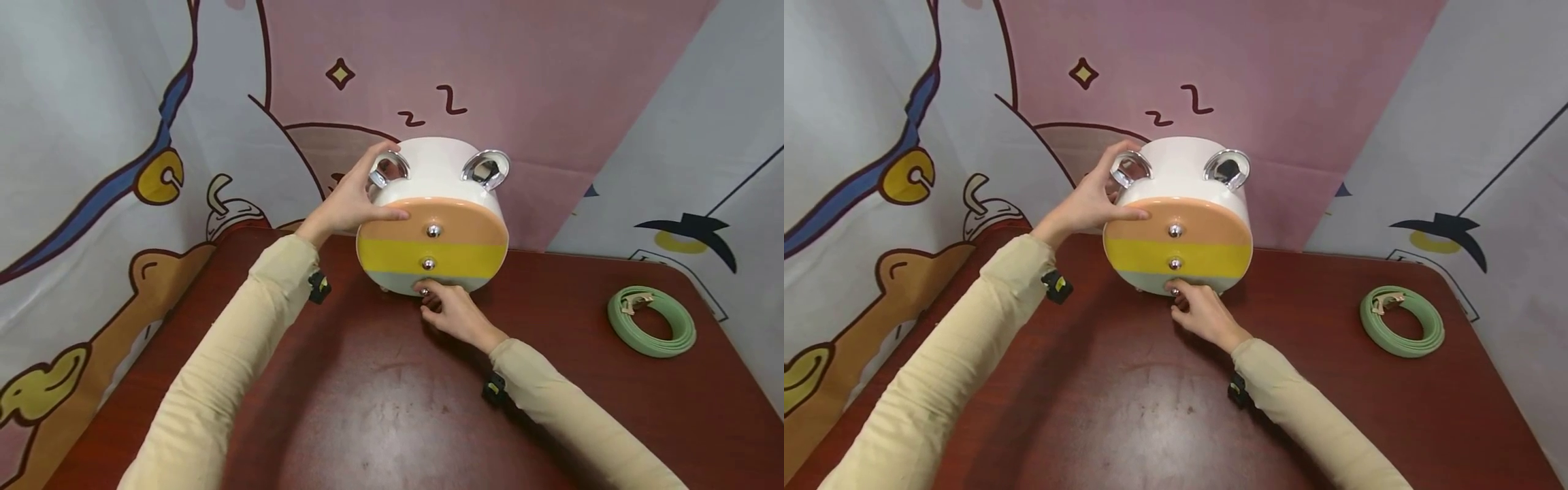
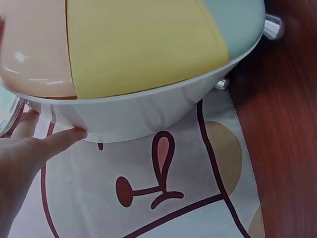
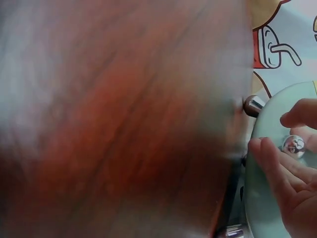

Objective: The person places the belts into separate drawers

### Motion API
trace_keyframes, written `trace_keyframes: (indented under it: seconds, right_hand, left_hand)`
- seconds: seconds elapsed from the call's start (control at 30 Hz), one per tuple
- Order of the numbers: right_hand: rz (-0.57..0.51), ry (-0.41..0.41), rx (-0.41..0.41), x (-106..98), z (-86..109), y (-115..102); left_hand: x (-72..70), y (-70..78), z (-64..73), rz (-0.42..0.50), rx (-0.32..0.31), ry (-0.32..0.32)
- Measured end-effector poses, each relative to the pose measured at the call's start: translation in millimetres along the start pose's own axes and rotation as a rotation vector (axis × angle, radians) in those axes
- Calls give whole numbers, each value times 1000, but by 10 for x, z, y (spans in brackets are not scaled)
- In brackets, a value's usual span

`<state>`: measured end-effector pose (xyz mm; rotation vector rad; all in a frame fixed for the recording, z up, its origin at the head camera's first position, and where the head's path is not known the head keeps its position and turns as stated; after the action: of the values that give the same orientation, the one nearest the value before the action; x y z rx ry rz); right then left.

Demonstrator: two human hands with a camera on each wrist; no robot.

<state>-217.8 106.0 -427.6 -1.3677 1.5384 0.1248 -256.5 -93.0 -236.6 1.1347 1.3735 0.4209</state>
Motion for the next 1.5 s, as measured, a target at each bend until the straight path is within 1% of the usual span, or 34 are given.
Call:
trace_keyframes:
  seconds: [0.07,0.13,0.27,0.47,0.6,0.73,0.93,1.03,1.13,1.23,1.4,1.5]
  right_hand:
    - [-7,16,6,17,3,2]
    - [-8,28,16,37,5,-6]
    - [0,38,22,65,-6,-39]
    - [6,36,29,72,-24,-85]
    - [-2,40,36,84,1,-132]
    - [-37,24,27,109,45,-204]
    - [-123,-8,21,107,109,-271]
    - [-130,26,22,70,151,-287]
    - [-82,117,42,20,187,-309]
    - [-5,192,106,-5,211,-332]
    - [126,224,248,39,211,-355]
    - [230,236,295,75,183,-371]
  left_hand:
    - [-5,-26,2,18,-23,-10]
    - [-15,-47,-1,43,-31,-26]
    - [-51,-66,-5,74,-11,-52]
    - [-83,-74,-9,86,17,-56]
    - [-83,-78,-17,94,16,-62]
    - [-88,-92,-26,110,-2,-66]
    - [-77,-128,-29,139,-11,-68]
    - [-62,-142,-33,155,-16,-77]
    - [-51,-146,-48,165,-11,-81]
    - [-44,-143,-56,167,-8,-81]
    - [-27,-133,-60,168,8,-76]
    - [-13,-130,-60,165,16,-73]
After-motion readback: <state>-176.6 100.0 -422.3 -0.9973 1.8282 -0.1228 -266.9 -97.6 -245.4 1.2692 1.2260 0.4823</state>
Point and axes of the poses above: each hand's wrist, its own z-axis away from the middle knuckle, its own x-axis out of the palm, y = z × x, the point moved 3 cm from there along -z, towards the middle knuckle, and after that the axes turned 14 degrees about -x, right-handed, at the moved point
